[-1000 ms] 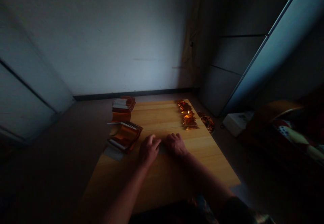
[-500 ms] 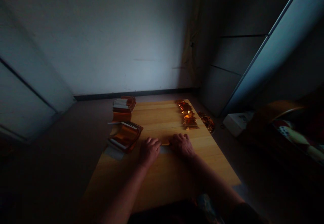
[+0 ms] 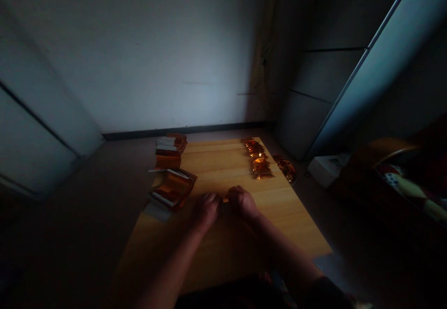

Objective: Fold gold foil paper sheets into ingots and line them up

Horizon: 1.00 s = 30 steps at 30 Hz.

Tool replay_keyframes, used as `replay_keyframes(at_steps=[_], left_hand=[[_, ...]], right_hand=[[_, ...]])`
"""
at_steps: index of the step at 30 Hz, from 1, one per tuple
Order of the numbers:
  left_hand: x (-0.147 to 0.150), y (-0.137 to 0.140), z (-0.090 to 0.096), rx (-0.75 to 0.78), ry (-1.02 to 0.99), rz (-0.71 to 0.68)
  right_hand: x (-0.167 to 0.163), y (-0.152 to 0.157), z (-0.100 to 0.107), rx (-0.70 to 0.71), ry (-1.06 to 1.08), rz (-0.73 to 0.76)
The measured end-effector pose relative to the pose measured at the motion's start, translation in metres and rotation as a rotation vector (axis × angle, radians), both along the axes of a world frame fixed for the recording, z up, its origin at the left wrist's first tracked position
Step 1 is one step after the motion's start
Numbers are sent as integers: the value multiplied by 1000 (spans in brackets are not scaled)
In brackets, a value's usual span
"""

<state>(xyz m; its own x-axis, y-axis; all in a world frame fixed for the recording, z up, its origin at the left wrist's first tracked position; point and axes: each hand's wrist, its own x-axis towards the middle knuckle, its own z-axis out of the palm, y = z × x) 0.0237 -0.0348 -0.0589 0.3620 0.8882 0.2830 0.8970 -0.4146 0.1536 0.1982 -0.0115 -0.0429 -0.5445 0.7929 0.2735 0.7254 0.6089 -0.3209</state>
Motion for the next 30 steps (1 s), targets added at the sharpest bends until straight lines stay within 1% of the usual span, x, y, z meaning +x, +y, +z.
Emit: replay_keyframes(at_steps=[2,5,10,13,16,18,20,22,25,28,30], left_hand=[[0,-2,2,-4,9,-5],[0,-5,6,-12,1,-10],[0,-6,9,-21,-23,-18],[0,-6,10,-27,-11,-10],[-1,-7,9,-30,8,-18],[-2,-8,6,-30,17,-9],[-3,-8,4,-27,13,-5],[-3,-7,1,-19,-4,-13],[-4,-7,1,-18,-18,-20],[-3,-7,3,-28,-20,-12],[-2,-8,4,-29,-24,-6]], right_hand=[[4,1,-5,15,-82,-35],[17,1,-10,60,-127,-72],[30,3,-7,39,-152,-102],[31,4,-7,24,-125,-127],[33,5,-13,35,-28,-147],[36,4,-18,42,43,-127],[37,3,-21,34,67,-88],[38,1,-22,23,40,-61],[35,-3,-18,24,-56,-46],[32,-8,-13,46,-127,-60],[30,-11,-11,60,-133,-82]])
